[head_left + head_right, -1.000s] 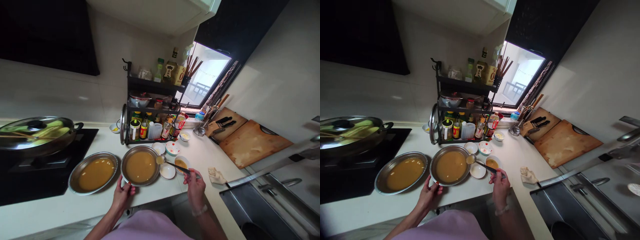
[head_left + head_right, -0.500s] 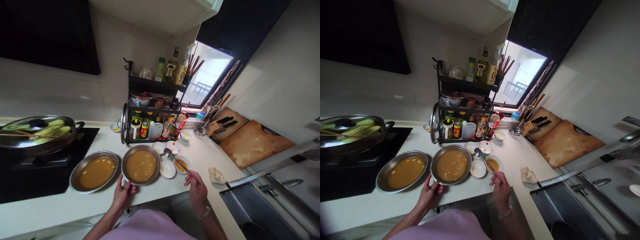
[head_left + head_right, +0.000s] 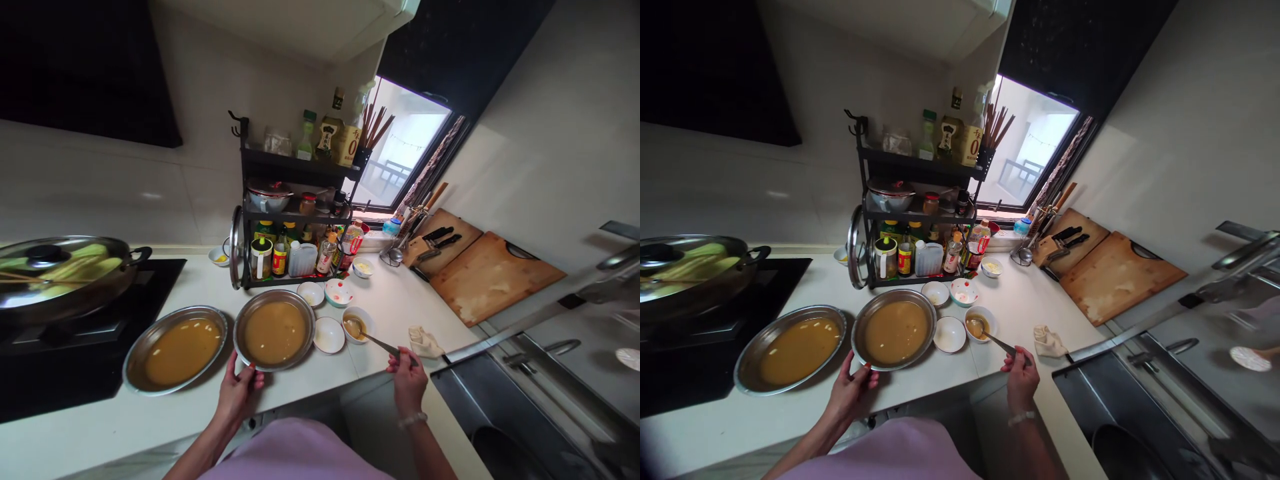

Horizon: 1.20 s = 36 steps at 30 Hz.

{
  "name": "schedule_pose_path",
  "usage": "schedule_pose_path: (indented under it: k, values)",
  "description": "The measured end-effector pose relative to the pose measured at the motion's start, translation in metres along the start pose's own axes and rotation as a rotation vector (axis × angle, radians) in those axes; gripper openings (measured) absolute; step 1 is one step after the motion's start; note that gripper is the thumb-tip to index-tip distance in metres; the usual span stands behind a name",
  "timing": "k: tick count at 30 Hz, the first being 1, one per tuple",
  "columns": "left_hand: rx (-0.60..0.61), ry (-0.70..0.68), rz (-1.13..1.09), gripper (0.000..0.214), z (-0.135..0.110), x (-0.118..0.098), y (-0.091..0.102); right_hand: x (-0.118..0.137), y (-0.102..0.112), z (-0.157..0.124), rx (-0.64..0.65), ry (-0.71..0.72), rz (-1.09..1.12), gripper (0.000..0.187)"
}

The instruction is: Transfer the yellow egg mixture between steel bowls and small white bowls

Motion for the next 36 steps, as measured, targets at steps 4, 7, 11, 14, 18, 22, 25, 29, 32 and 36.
schedule_pose_path:
  k: [4,7,11,14,18,22,25,29,32,36]
  values:
    - [0.006,0.001,0.018,0.082,0.000,0.000,0.000,-0.001,0.009,0.009,-0.088,-0.063,0.092,0.039]
    - [0.005,0.007,0.027,0.083,-0.001,0.000,0.000,0.003,0.013,0.014,-0.096,-0.061,0.108,0.036]
    - [0.008,0.006,0.029,0.084,-0.002,-0.002,-0.002,0.010,0.015,0.016,-0.096,-0.051,0.118,0.037]
    - [0.000,0.008,0.030,0.084,-0.004,-0.003,-0.003,0.020,0.012,0.014,-0.084,-0.041,0.140,0.037]
    - [-0.002,-0.002,0.007,0.085,-0.005,-0.004,-0.004,0.036,0.000,0.006,-0.034,-0.028,0.167,0.036]
    - [0.006,0.006,-0.019,0.088,-0.005,-0.002,-0.003,0.050,-0.023,-0.008,0.069,-0.015,0.179,0.035]
    - [0.021,0.010,-0.029,0.091,-0.005,-0.002,-0.004,0.055,-0.045,-0.022,0.139,-0.014,0.185,0.035]
    - [0.018,0.015,-0.039,0.093,-0.006,-0.003,-0.006,0.057,-0.075,-0.043,0.244,0.029,0.180,0.037]
    - [0.023,0.005,-0.030,0.089,-0.007,-0.005,-0.006,0.057,-0.092,-0.062,0.370,0.116,0.142,0.036]
    - [0.026,0.006,-0.033,0.088,-0.007,-0.004,-0.006,0.061,-0.099,-0.086,0.570,0.351,0.052,0.027]
Point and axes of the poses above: each hand's wrist, its own z-axis towards the middle knuckle, its own y-axis out of the back of the hand, x = y × z, the point moved 7 cm from there along z, towards the middle knuckle, and after that the axes turned 5 degrees about -z, right-handed, at the moved point
